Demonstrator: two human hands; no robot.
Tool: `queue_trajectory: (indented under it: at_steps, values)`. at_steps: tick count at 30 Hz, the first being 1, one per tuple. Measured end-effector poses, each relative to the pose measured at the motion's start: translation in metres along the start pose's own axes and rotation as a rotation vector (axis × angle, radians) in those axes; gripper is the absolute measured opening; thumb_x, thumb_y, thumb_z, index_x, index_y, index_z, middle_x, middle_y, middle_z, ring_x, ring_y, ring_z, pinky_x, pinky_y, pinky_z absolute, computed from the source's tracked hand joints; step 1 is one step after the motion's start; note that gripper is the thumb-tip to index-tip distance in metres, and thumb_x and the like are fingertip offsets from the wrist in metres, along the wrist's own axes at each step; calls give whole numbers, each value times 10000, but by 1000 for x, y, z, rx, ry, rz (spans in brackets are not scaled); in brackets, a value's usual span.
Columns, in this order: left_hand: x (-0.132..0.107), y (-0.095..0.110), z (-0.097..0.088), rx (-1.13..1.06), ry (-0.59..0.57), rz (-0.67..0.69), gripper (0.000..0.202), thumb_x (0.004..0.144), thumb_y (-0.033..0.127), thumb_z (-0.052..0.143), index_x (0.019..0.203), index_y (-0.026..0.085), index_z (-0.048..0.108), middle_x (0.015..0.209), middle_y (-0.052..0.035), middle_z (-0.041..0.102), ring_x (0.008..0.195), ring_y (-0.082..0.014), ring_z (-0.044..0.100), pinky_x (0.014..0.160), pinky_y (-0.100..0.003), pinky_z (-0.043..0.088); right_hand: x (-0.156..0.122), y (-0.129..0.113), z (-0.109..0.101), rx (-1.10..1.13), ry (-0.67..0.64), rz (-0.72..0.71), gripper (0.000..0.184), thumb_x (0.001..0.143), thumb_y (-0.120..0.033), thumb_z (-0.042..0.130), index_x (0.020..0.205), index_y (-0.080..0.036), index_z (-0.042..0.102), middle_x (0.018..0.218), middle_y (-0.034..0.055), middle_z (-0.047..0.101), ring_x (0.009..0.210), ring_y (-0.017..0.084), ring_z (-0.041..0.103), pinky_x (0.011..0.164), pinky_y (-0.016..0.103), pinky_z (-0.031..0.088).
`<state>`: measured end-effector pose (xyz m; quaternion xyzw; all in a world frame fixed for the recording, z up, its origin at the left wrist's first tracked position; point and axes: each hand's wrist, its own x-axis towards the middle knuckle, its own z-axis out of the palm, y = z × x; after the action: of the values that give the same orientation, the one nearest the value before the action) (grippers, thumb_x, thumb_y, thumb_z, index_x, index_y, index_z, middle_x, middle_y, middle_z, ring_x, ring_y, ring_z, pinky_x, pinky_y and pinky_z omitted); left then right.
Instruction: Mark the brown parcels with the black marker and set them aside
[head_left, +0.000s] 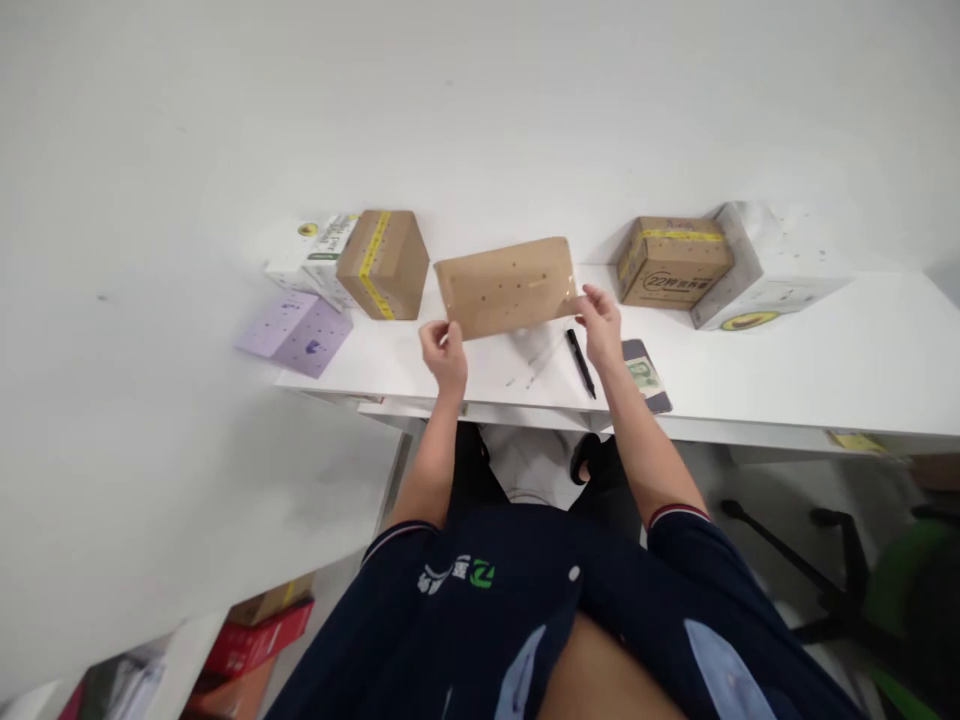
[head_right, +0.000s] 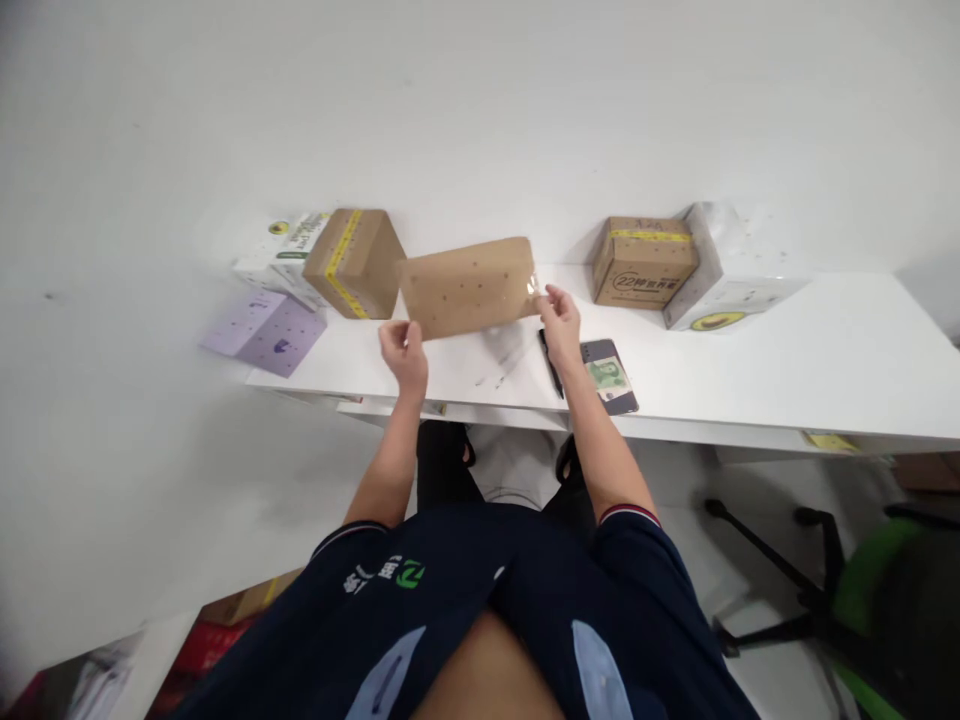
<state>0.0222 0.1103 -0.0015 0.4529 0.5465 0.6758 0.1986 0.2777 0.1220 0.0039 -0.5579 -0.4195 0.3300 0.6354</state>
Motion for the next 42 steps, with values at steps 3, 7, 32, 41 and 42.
queue_trajectory:
  at_steps: [3, 7, 32, 41, 42]
  values:
    - [-16, -6, -62, 54, 52, -69, 442, 863, 598, 585, 1101, 226, 573, 973, -50, 618, 940, -157, 623, 862, -281, 507, -69, -3, 17, -5, -92, 33, 462, 822, -536, 622, 1149, -212, 648, 947, 23, 667, 842, 158, 598, 835, 339, 521]
    - [-50, -16, -115, 32, -97, -261, 543, 911, 694, 428, 1153, 243, 609, 1148, -94, 656, 1042, -194, 655, 849, -317, 551, -139, 3, 10, -130, -87, 58, 500, 926, -612, 449, 1148, -219, 664, 1124, 87, 679, 1015, 211, 616, 882, 383, 523]
    - [-73, 16, -108, 23, -245, -252, 337, 812, 455, 631, 1066, 236, 595, 1099, -66, 678, 983, -203, 664, 864, -356, 555, -159, -30, -17, -226, 37, 36, 298, 785, -446, 605, 989, -237, 542, 1010, 39, 584, 909, 189, 562, 829, 373, 507]
    - [-79, 24, -118, -140, -279, -203, 318, 780, 352, 705, 1060, 270, 582, 1121, -53, 686, 1039, -205, 682, 917, -386, 570, -156, -36, -25, -84, -53, 93, 332, 738, -366, 643, 1018, -257, 501, 1068, 26, 576, 975, 184, 583, 772, 327, 510]
    - [-79, 23, -118, -160, -283, -186, 342, 767, 353, 721, 1068, 274, 578, 1145, -57, 687, 1074, -211, 678, 943, -401, 568, -153, -34, -26, -65, -60, 80, 353, 723, -356, 651, 1023, -258, 493, 1081, 26, 576, 1003, 190, 588, 787, 334, 515]
